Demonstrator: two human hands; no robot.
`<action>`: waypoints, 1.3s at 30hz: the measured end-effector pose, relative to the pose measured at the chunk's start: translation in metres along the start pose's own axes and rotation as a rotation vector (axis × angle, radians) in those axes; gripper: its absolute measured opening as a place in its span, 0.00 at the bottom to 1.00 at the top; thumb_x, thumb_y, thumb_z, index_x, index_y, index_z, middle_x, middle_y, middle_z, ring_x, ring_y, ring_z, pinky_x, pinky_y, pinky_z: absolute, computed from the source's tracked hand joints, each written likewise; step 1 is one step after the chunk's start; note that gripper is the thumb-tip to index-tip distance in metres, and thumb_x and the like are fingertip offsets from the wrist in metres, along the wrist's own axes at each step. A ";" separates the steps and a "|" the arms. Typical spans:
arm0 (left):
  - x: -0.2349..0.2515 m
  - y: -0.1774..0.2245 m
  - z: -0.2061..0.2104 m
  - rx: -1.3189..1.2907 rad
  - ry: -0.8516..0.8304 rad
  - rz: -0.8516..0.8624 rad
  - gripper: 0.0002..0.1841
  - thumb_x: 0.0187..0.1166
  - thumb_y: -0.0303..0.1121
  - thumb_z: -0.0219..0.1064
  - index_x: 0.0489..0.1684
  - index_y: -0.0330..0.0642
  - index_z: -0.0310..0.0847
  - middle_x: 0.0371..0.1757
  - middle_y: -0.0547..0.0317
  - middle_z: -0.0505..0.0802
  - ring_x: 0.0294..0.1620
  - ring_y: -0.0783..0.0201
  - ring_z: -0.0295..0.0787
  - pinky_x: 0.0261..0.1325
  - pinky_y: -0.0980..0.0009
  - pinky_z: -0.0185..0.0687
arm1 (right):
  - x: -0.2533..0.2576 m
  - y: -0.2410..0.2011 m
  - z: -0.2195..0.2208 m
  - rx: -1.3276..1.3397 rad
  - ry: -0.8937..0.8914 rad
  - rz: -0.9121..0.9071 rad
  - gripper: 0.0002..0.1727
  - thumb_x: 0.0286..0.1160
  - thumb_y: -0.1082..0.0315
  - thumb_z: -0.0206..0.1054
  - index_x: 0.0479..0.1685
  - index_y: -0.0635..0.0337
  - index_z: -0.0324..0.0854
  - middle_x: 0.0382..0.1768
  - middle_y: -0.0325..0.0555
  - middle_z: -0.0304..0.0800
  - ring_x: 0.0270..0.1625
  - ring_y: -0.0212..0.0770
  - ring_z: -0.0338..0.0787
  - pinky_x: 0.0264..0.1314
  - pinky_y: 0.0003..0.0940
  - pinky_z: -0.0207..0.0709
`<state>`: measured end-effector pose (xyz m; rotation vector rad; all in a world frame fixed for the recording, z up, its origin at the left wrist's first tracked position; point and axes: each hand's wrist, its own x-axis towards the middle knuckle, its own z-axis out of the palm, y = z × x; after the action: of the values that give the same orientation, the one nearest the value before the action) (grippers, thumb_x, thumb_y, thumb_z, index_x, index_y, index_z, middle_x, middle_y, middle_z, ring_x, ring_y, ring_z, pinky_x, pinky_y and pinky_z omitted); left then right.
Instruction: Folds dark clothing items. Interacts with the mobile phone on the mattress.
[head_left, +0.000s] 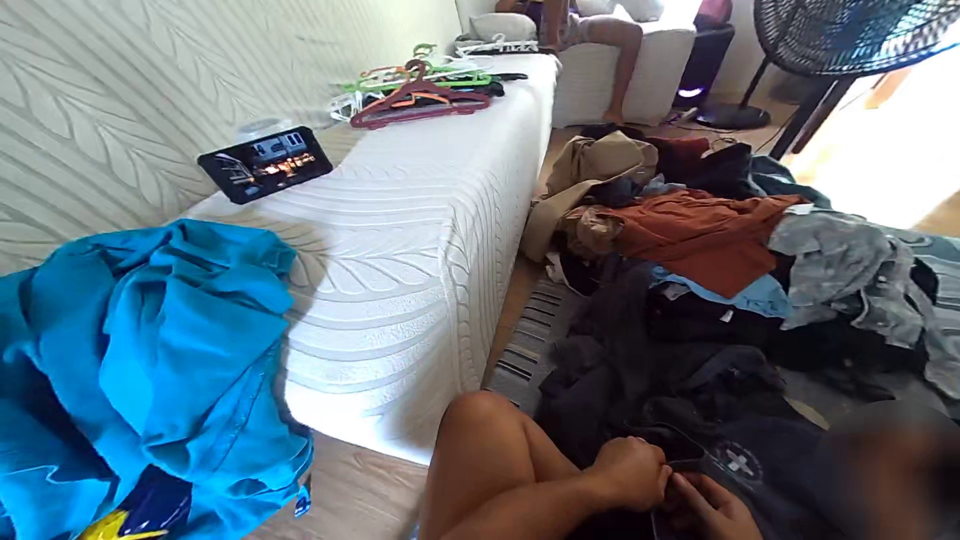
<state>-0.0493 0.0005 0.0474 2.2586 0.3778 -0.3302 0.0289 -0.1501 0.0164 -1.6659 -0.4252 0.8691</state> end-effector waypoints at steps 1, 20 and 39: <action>-0.001 0.001 0.002 0.008 0.003 0.011 0.20 0.93 0.35 0.50 0.56 0.27 0.84 0.58 0.32 0.90 0.66 0.38 0.86 0.68 0.38 0.78 | -0.001 -0.001 0.000 -0.009 0.006 0.009 0.09 0.86 0.71 0.58 0.46 0.71 0.79 0.28 0.44 0.91 0.27 0.34 0.92 0.33 0.32 0.89; -0.010 0.006 0.006 0.025 0.039 0.087 0.16 0.85 0.33 0.59 0.57 0.29 0.85 0.59 0.35 0.91 0.65 0.39 0.87 0.64 0.38 0.80 | -0.004 -0.004 0.008 -0.393 0.074 0.092 0.17 0.89 0.67 0.49 0.50 0.75 0.76 0.27 0.51 0.80 0.27 0.40 0.81 0.35 0.42 0.78; -0.015 0.010 0.023 -0.340 -0.086 0.173 0.15 0.82 0.31 0.65 0.59 0.28 0.83 0.55 0.40 0.91 0.58 0.56 0.89 0.68 0.60 0.81 | -0.003 0.009 -0.015 -0.166 0.260 -0.152 0.19 0.78 0.71 0.67 0.63 0.73 0.76 0.45 0.53 0.88 0.44 0.36 0.88 0.51 0.33 0.84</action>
<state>-0.0623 -0.0257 0.0450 1.9204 0.1758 -0.2507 0.0370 -0.1647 0.0101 -1.8441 -0.4463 0.5081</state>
